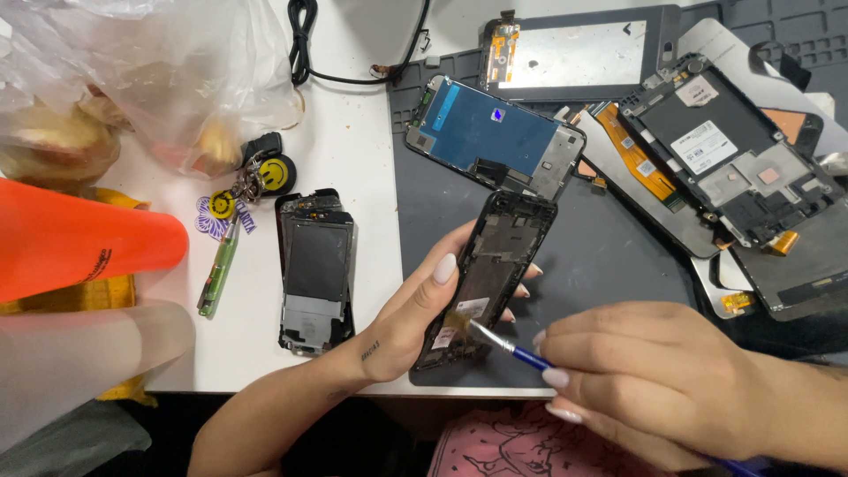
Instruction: The person holds a disassembled smartphone chassis and uses a small brush to clean the interior surfaces and edges. They rotate the device to access different areas while other phone parts and tools lie on the table.
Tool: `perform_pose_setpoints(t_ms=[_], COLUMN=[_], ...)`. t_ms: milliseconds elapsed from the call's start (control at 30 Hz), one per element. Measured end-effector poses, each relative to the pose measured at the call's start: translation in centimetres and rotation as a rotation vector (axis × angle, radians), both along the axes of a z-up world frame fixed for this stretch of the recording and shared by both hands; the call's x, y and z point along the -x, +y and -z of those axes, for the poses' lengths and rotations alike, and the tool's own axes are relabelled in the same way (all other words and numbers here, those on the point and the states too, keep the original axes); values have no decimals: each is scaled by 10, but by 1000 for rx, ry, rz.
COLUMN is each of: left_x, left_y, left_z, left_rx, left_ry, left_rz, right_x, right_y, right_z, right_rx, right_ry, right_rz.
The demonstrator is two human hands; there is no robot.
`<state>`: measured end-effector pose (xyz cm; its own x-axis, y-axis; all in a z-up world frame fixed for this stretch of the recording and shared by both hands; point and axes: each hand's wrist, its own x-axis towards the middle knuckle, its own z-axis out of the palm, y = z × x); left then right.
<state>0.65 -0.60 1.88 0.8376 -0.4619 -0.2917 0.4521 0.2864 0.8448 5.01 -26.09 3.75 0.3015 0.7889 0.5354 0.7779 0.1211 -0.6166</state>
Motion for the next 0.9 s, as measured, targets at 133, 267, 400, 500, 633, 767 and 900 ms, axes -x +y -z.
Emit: perform_pose_setpoints(t_ms=[133,267,400,500,633,767,900], left_x=[-1,2,-1,1,0,1,1], left_y=[0,-1,-4,-3,-3,-4,-3], left_z=[5,8,3,8,7,9,8], left_rx=[17,59,35,69,28,147,139], left_ry=[-8,24,15,30,21,80,71], left_rz=[7,-6,-4,-10,30,-18,-9], right_x=[-1,0,-2,-5,-5,-4,-7], right_y=[5,5,2,3,4,0,-2], right_z=[-7,-8,-8,-9,-9,-7,-3], right_rx=[101,49,-6,-14,-15,-7,-57], right_ry=[76,56,81,20,117,24,44], right_rz=[-32,19,25,70,-59,74,96])
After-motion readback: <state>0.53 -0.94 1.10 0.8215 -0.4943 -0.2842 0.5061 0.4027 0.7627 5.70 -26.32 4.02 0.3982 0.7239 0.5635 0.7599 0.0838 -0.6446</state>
